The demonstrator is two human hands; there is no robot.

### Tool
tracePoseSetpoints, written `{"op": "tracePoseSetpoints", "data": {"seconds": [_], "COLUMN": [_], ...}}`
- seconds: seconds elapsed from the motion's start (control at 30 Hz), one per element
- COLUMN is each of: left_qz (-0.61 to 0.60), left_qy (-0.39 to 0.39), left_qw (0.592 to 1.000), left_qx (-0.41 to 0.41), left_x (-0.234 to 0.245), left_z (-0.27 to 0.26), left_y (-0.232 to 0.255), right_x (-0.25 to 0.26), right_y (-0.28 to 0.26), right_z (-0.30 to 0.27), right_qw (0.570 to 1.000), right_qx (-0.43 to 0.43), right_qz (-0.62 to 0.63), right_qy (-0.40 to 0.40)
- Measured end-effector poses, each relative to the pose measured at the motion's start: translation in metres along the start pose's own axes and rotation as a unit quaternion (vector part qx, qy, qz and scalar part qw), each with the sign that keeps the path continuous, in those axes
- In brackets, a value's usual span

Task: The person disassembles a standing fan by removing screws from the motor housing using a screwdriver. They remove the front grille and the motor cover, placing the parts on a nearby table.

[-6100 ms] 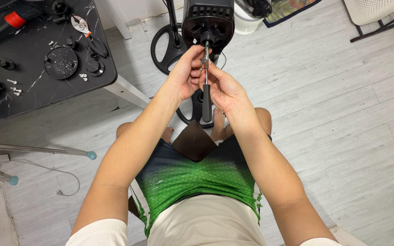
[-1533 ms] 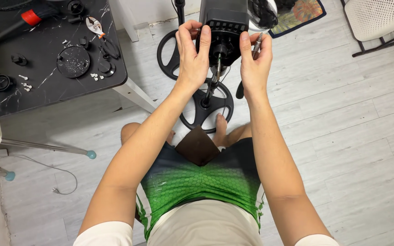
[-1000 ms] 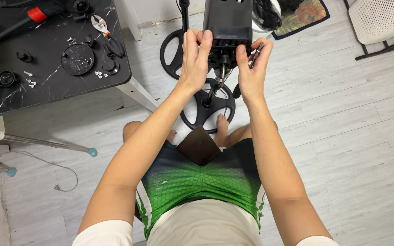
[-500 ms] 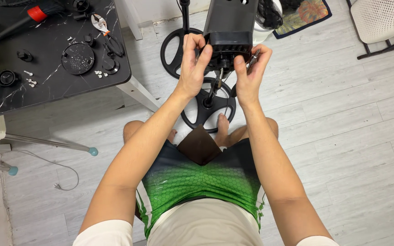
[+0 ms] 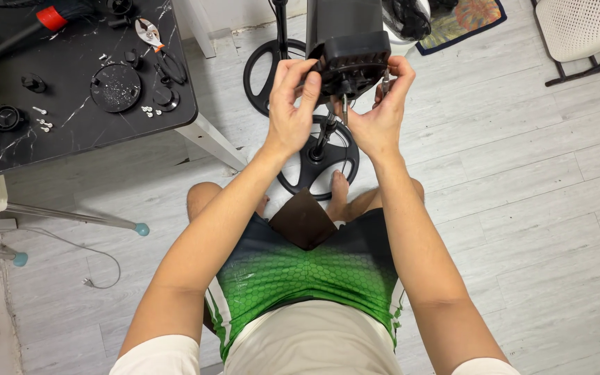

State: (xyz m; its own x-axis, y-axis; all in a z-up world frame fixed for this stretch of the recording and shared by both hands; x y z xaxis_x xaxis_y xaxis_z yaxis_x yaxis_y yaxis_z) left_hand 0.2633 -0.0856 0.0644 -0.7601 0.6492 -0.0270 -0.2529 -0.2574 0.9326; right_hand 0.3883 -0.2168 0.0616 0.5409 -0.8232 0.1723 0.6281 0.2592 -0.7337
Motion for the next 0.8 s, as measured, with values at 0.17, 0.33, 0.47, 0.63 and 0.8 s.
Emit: {"op": "tracePoseSetpoints", "data": {"seconds": [0.17,0.33,0.47,0.63,0.8], "left_qz": [-0.037,-0.001,-0.003,0.028,0.006], "left_qy": [-0.016,-0.003,-0.015,-0.053,-0.058], "left_qw": [0.999,0.999,1.000,0.998,0.997], "left_qx": [0.018,0.049,0.027,0.002,0.042], "left_x": [0.004,0.005,0.006,0.010,0.013], "left_z": [0.002,0.003,0.009,0.013,0.016], "left_y": [-0.012,-0.021,-0.023,-0.020,-0.018], "right_x": [0.001,-0.005,-0.007,-0.005,-0.004], "right_y": [0.002,-0.020,-0.015,-0.005,0.027], "right_z": [0.005,0.005,0.005,0.007,0.007], "right_qw": [0.989,0.974,0.978,0.989,0.993], "right_qx": [-0.080,0.014,-0.017,-0.013,-0.115], "right_qz": [-0.127,-0.227,-0.205,-0.147,0.032], "right_qy": [-0.005,0.010,0.024,0.021,0.019]}}
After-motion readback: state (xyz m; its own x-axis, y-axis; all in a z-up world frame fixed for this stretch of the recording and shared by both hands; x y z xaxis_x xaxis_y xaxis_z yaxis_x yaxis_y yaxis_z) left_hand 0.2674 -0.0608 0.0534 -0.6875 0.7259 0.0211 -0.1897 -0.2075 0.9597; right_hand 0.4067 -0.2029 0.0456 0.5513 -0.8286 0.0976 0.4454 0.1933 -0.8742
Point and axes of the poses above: each hand's wrist, its own z-axis towards the middle knuckle, its own x-axis out of the back of the hand, y = z × x, the point moved 8 cm from there along z, towards the middle knuckle, and after that the axes turned 7 degrees about x, right-handed, at the moved point
